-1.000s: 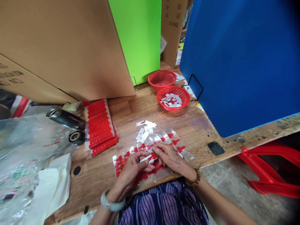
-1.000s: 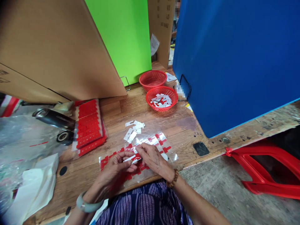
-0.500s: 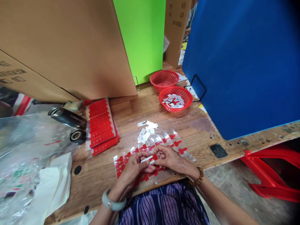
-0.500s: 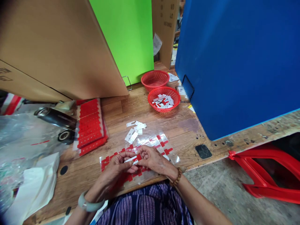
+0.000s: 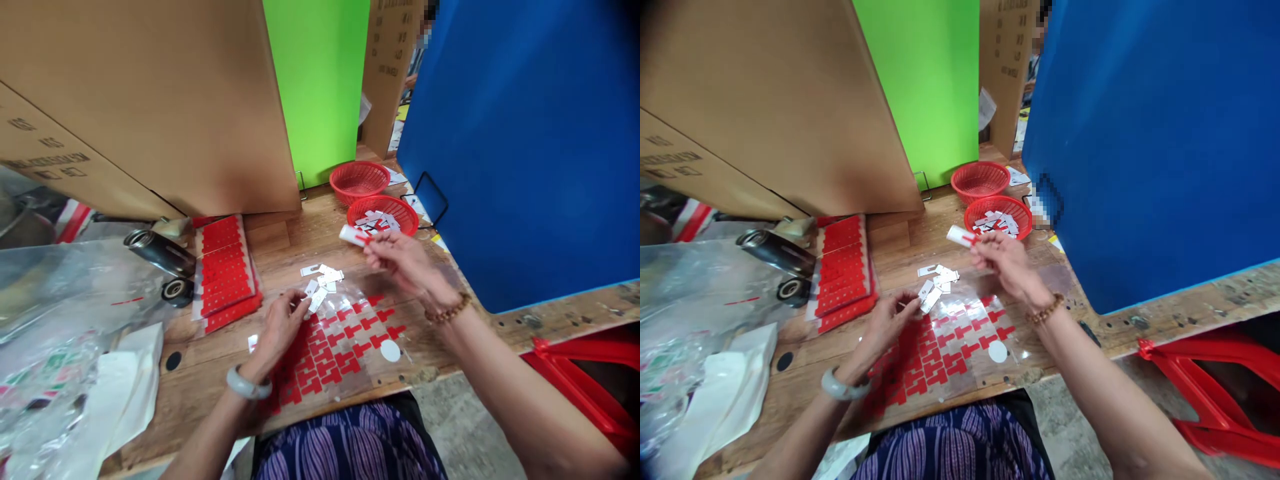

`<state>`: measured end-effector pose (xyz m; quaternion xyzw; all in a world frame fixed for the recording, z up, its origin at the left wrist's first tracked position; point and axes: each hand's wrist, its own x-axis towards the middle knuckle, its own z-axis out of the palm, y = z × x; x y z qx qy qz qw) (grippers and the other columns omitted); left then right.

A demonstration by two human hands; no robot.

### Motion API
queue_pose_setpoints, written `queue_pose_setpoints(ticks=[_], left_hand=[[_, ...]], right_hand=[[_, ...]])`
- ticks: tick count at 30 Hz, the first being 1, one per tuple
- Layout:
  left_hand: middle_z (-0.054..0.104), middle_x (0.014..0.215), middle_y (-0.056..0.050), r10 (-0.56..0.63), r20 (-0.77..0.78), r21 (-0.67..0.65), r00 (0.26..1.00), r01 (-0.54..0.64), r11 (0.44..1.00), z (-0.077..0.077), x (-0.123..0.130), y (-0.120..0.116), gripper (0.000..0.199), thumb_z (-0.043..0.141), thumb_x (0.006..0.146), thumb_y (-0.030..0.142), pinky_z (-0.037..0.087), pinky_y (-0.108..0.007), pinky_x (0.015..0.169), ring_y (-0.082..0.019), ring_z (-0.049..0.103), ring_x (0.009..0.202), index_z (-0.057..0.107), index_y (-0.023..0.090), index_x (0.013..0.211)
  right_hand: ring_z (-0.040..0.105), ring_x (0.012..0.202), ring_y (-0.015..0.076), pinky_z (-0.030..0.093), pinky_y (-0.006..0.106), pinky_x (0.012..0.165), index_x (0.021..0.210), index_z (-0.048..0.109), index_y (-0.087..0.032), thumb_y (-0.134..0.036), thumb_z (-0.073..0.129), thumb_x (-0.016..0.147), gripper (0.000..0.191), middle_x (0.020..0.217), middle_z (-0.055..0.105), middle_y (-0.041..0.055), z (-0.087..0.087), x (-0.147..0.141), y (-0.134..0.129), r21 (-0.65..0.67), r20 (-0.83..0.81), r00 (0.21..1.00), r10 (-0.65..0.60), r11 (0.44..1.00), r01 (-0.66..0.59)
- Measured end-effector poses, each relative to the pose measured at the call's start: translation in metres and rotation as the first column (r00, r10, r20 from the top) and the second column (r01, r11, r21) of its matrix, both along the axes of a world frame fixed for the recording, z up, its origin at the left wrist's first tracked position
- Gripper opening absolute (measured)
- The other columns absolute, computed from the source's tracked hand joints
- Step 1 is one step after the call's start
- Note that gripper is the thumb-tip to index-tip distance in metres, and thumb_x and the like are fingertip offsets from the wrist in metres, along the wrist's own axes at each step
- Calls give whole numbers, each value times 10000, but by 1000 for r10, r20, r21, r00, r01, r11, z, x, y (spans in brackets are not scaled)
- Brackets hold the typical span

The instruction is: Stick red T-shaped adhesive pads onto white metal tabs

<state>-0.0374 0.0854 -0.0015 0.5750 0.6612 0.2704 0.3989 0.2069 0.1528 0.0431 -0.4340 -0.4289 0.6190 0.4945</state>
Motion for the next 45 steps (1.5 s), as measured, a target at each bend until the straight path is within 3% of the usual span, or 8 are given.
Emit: queue_pose_setpoints(ticks=[4,12,17,22,27,35,40,45], left_hand=[[637,803,-47,-66,-365,48,929,90,995,-11,-5,35,242,594,785,345,407,-264,667,-186,591,778,623,164,943],[642,742,-39,-150,-406,-38,902,148,988,-24,5,62,56,629,707,203,367,-247,601,-183,574,727,626,166,750],[655,890,-77,-144,-451,-24,881,150,988,-21,2,66,222,643,712,206,393,-270,676,-204,583,804,611,164,927],[627,961,-135,-146,-495,3,857,169,986,-17,6,63,144,545,777,151,397,-292,749,-225,574,889,600,136,909],[640,922,-139,-147,-463,22,874,177,984,-11,7,64,123,562,748,120,403,-297,748,-234,577,878,598,132,865],[601,579,-3,-36,-198,34,979,44,998,3,-9,68,227,513,764,121,447,-271,605,-159,588,554,617,159,962],[661,721,-38,37,100,68,994,-44,997,28,-18,46,140,530,779,234,510,-276,677,-151,655,665,584,143,871],[665,733,-12,188,676,-100,712,-165,981,39,-17,6,232,739,636,276,494,-266,781,-135,651,725,591,144,757]], right_hand=[[648,707,106,535,228,633,1131,484,-234,-304,700,729,461,1014,629,22,11,5,8,202,117,955,-271,948,245],[629,725,163,523,290,655,1046,581,-192,-370,555,848,268,825,652,28,-41,-6,-71,26,474,877,74,995,-98],[626,803,176,522,310,729,998,615,-212,-308,489,899,187,881,663,31,-58,-13,-121,81,602,790,115,976,-204],[511,1175,245,413,449,1000,1210,557,-244,-209,499,888,329,1244,576,88,-77,-19,-152,351,806,590,-47,840,-413],[481,1209,279,371,529,1009,1249,535,-205,-179,481,899,356,1291,556,128,-87,-26,-141,447,864,435,-255,787,-426],[492,1206,272,382,522,1013,1189,585,-210,-206,496,900,302,1264,576,126,-90,-29,-126,495,827,474,-301,788,-365],[474,1227,262,375,515,1031,1180,582,-210,-231,517,901,287,1290,557,117,-91,-21,-123,488,813,527,-246,782,-388],[492,1210,248,373,498,1046,1098,619,-216,-211,550,886,222,1246,583,101,-82,-15,-119,460,800,574,-173,791,-403]])
